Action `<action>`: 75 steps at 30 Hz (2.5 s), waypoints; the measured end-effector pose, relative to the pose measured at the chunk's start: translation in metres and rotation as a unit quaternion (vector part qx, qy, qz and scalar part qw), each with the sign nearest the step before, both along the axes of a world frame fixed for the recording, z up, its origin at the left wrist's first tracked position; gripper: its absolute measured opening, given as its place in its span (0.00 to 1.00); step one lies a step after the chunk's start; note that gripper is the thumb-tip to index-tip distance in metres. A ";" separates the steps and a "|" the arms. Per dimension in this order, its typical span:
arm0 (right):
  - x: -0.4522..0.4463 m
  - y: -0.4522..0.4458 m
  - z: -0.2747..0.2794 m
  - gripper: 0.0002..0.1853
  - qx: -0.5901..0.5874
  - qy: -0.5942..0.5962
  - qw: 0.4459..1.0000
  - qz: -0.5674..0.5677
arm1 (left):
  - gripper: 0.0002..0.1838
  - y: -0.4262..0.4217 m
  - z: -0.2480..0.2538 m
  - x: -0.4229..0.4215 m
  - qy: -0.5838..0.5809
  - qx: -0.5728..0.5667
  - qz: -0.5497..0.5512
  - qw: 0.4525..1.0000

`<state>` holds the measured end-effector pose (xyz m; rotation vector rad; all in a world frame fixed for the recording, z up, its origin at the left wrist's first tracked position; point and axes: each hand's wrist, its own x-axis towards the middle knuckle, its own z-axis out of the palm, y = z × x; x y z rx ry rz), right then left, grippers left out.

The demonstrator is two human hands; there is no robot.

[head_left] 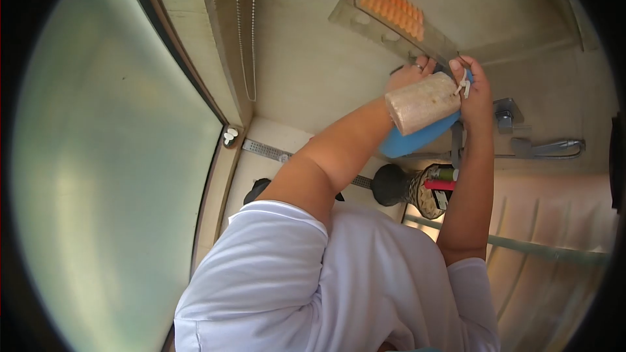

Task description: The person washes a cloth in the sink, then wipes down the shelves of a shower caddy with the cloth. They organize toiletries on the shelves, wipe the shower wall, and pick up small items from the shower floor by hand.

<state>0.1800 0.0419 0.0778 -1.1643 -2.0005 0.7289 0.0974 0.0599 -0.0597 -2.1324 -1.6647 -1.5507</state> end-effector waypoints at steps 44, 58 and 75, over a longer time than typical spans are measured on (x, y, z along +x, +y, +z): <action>0.000 0.006 -0.004 0.16 -0.040 0.013 0.999 0.025 | 0.14 -0.007 -0.039 0.007 -0.266 -0.050 -0.195 0.943; -0.003 0.002 0.001 0.16 -0.041 0.001 0.998 0.037 | 0.11 -0.016 -0.105 0.001 -0.700 -0.205 -0.186 0.658; 0.001 0.008 -0.009 0.16 -0.031 0.014 0.999 0.019 | 0.23 -0.123 -0.187 -0.168 -0.562 -0.544 0.077 0.618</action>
